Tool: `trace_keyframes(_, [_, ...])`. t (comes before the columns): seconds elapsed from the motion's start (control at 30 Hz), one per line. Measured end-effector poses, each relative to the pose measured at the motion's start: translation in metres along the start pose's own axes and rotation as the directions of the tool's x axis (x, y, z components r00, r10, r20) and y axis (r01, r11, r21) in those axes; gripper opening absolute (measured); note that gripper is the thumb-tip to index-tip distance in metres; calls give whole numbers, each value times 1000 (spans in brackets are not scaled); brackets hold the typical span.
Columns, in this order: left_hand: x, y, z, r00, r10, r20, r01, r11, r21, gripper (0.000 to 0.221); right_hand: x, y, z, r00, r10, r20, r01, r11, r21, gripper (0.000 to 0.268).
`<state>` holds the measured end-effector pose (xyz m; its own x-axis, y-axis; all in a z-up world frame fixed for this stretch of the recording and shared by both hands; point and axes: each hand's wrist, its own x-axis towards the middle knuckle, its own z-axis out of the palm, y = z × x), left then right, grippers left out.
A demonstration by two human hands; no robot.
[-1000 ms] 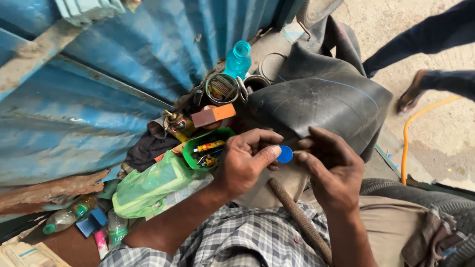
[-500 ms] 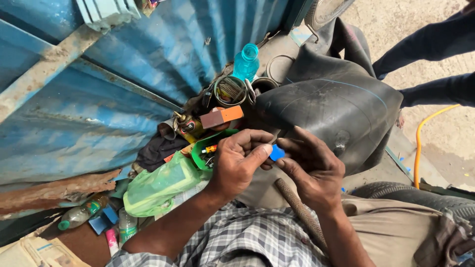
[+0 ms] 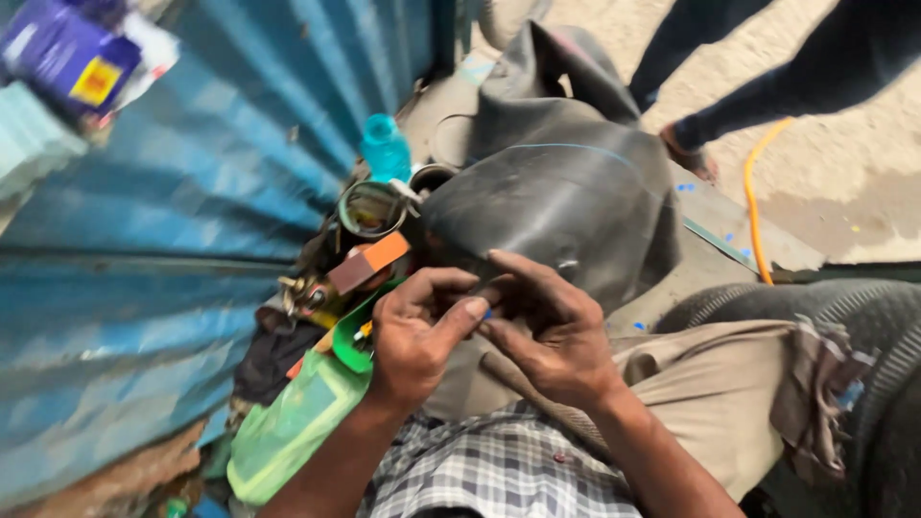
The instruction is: Applying a patch and adhesive to repair a punctured bicycle inner tube.
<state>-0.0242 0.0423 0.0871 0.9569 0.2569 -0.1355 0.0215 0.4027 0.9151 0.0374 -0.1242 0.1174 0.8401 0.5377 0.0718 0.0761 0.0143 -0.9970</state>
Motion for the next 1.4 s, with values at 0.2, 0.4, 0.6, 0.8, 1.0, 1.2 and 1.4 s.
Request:
trace_keyframes(0.2, [2, 11, 21, 964, 263, 39, -261, 906, 334, 12, 3, -20, -15, 998, -37, 56, 43, 995, -95, 65])
trace_keyframes(0.4, [3, -6, 18, 976, 157, 151, -166, 985, 48, 32, -1, -11, -21, 995, -22, -100, 20, 1000, -19, 53])
trace_keyframes(0.6, [3, 0, 22, 992, -10, 125, 6, 999, 36, 26, -5, -10, -24, 989, 11, -145, -10, 1000, 2, 47])
trace_keyframes(0.8, [3, -3, 36, 1000, 17, 6, -17, 997, 73, 22, -14, -9, -36, 966, 88, -244, -64, 993, 102, 38])
trace_keyframes(1.0, [-1, -9, 39, 962, 230, 148, -259, 941, 219, 18, -22, -4, -31, 972, 36, -232, -68, 989, -132, 47])
trace_keyframes(1.2, [0, -22, 27, 980, -70, 184, 92, 989, -115, 23, -19, 1, -41, 978, 168, -123, -100, 897, 431, 39])
trace_keyframes(1.4, [8, -29, -14, 994, -16, 106, 15, 1000, 15, 20, -36, 6, -47, 974, -18, -227, 23, 1000, 19, 30])
